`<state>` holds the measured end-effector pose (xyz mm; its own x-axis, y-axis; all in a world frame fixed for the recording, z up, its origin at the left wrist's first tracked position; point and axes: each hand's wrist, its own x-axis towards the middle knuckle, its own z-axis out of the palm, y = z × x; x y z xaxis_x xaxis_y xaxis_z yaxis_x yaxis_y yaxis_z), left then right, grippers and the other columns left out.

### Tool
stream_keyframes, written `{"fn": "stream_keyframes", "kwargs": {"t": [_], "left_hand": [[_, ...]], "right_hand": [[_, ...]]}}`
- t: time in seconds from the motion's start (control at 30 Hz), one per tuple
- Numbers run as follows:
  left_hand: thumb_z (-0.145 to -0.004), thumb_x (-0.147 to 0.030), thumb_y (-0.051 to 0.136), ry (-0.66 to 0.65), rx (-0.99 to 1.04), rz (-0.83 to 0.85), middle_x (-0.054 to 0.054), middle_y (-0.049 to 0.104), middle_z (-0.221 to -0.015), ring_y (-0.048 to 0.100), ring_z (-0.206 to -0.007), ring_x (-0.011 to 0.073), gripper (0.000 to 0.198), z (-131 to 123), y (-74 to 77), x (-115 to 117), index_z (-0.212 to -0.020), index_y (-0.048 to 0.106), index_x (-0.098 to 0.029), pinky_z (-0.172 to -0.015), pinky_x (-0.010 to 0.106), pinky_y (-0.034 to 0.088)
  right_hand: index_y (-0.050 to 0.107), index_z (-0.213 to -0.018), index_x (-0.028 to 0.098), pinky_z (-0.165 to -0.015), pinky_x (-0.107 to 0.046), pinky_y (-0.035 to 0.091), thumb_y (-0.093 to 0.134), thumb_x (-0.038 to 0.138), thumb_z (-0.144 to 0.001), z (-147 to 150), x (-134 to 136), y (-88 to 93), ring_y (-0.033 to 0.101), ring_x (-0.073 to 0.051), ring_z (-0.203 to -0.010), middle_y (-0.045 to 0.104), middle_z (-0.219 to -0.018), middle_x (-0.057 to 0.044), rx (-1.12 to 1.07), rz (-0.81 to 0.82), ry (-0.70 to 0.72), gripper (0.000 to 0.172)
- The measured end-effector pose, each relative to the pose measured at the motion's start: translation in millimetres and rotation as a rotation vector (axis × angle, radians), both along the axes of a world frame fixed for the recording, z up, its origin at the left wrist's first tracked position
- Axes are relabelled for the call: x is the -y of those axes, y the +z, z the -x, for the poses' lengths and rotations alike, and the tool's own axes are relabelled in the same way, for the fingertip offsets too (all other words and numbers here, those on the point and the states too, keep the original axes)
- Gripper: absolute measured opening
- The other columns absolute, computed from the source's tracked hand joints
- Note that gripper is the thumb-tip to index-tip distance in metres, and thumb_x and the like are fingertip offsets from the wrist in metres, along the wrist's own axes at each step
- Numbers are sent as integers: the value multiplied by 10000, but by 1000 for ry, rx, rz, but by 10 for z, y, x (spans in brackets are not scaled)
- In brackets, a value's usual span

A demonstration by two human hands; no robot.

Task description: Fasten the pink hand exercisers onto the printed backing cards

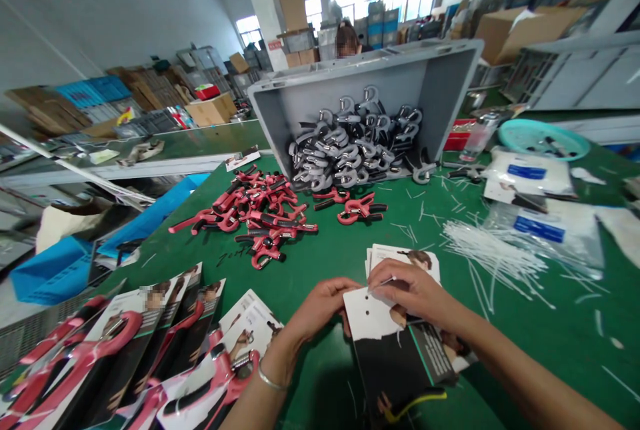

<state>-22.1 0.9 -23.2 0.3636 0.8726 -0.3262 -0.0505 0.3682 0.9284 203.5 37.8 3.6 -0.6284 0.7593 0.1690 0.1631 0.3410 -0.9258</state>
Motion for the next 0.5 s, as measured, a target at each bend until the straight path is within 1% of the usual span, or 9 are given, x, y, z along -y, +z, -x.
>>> {"fn": "stream_keyframes", "kwargs": {"t": [0.07, 0.13, 0.2, 0.27, 0.33, 0.37, 0.43, 0.5], "left_hand": [[-795, -510, 673, -133, -7, 78, 29, 667, -569, 529, -391, 92, 421, 13, -49, 59, -944, 698, -117, -388, 175, 325], [-805, -515, 658, -179, -16, 105, -10, 594, -450, 448, -314, 70, 403, 11, -80, 104, -885, 685, -121, -338, 163, 228], [-800, -485, 674, -151, -36, 84, -48, 526, -394, 398, -295, 54, 360, -4, -90, 112, -851, 673, -129, -338, 159, 193], [-790, -453, 689, -91, -69, 39, -70, 486, -389, 388, -302, 55, 325, -29, -78, 75, -853, 664, -136, -355, 164, 206], [-803, -427, 668, -10, -134, -56, -71, 487, -432, 381, -323, 59, 291, -53, -46, 5, -862, 662, -143, -381, 176, 228], [-817, -406, 648, 41, -192, -138, -64, 500, -470, 388, -349, 62, 262, -63, -27, -36, -857, 664, -148, -403, 183, 246], [-839, -336, 610, 166, -373, -364, -39, 540, -572, 442, -451, 81, 185, -76, 5, -104, -838, 671, -162, -479, 198, 302], [-845, -262, 592, 288, -577, -572, -18, 585, -681, 493, -576, 109, 119, -79, 6, -123, -874, 673, -179, -577, 217, 348]], "right_hand": [[709, -932, 222, -848, -340, 475, 596, 318, -928, -37, 14, -27, 619, -193, -914, 671, -960, -46, 0, 14, 24, 148], [709, -939, 217, -841, -335, 480, 595, 327, -927, -64, 19, -39, 625, -192, -906, 677, -957, -47, 11, 46, 35, 159], [711, -944, 211, -815, -318, 488, 605, 338, -917, -72, 0, -22, 633, -186, -881, 685, -936, -44, 25, 81, 34, 168], [717, -940, 209, -777, -294, 495, 627, 346, -899, -59, -59, 33, 637, -174, -843, 688, -904, -35, 37, 101, 23, 169], [724, -923, 209, -725, -269, 503, 645, 353, -880, -31, -152, 119, 634, -164, -808, 683, -889, -28, 34, 102, 7, 170], [725, -909, 207, -700, -259, 507, 649, 358, -873, -14, -205, 163, 632, -161, -801, 677, -888, -28, 24, 101, -1, 173], [717, -894, 199, -633, -239, 513, 647, 380, -869, 16, -299, 231, 625, -153, -767, 658, -896, -31, -5, 118, -18, 195], [701, -905, 195, -534, -218, 500, 639, 408, -869, 34, -349, 239, 601, -124, -667, 632, -918, -32, -36, 159, -38, 224]]}}
